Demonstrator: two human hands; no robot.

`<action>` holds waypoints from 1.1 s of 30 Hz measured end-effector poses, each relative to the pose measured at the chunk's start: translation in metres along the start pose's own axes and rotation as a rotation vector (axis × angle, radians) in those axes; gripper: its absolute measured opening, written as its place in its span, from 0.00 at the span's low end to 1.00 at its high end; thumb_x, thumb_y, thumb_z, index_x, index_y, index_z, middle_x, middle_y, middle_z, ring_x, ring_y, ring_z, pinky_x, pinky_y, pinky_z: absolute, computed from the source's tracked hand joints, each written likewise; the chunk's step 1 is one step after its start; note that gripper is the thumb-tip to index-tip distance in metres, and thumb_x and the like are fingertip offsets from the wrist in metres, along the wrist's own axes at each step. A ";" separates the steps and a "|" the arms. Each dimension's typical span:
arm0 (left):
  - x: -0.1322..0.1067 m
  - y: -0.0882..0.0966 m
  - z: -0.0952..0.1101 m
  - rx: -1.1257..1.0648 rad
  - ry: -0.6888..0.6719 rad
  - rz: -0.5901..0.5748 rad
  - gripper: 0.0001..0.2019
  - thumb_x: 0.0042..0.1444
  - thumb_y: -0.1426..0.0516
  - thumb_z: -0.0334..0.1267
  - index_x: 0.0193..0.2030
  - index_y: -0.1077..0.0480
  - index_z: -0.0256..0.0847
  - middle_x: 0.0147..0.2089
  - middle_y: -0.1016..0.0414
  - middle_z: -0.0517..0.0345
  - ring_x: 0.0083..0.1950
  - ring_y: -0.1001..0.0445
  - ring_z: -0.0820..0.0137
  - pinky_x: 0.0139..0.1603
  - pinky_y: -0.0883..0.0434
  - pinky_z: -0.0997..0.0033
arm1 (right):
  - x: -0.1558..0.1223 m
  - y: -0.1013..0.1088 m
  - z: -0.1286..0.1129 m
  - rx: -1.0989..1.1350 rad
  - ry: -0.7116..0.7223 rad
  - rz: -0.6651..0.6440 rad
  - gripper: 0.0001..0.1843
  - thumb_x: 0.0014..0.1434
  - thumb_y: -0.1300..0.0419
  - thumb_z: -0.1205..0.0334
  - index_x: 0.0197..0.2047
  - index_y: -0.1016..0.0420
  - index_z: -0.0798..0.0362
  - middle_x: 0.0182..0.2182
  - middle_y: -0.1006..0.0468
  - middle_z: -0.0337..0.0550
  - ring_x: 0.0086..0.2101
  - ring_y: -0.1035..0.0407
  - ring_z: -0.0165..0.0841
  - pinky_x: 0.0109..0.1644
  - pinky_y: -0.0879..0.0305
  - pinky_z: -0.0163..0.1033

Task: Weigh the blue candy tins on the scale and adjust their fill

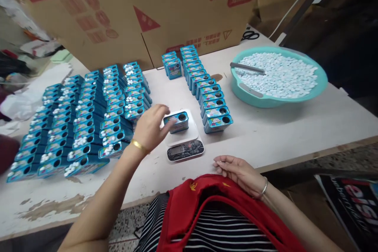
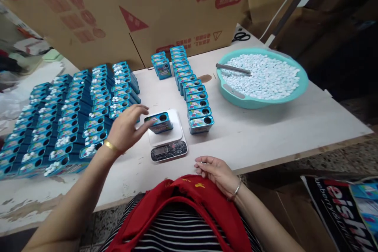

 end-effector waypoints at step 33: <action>-0.179 -0.109 -0.014 -0.066 0.471 0.159 0.12 0.60 0.47 0.44 0.46 0.30 0.42 0.49 0.29 0.50 0.49 0.32 0.63 0.49 0.37 0.61 | 0.061 -0.146 -0.135 -1.644 0.781 -0.112 0.12 0.56 0.41 0.74 0.44 0.23 0.61 0.38 0.27 0.49 0.39 0.32 0.34 0.47 0.37 0.38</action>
Point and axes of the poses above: each hand's wrist, its own x-axis towards the middle knuckle, its own y-axis out of the back of the hand, z = x × y, the point moved 1 cm from there along x, towards the middle knuckle
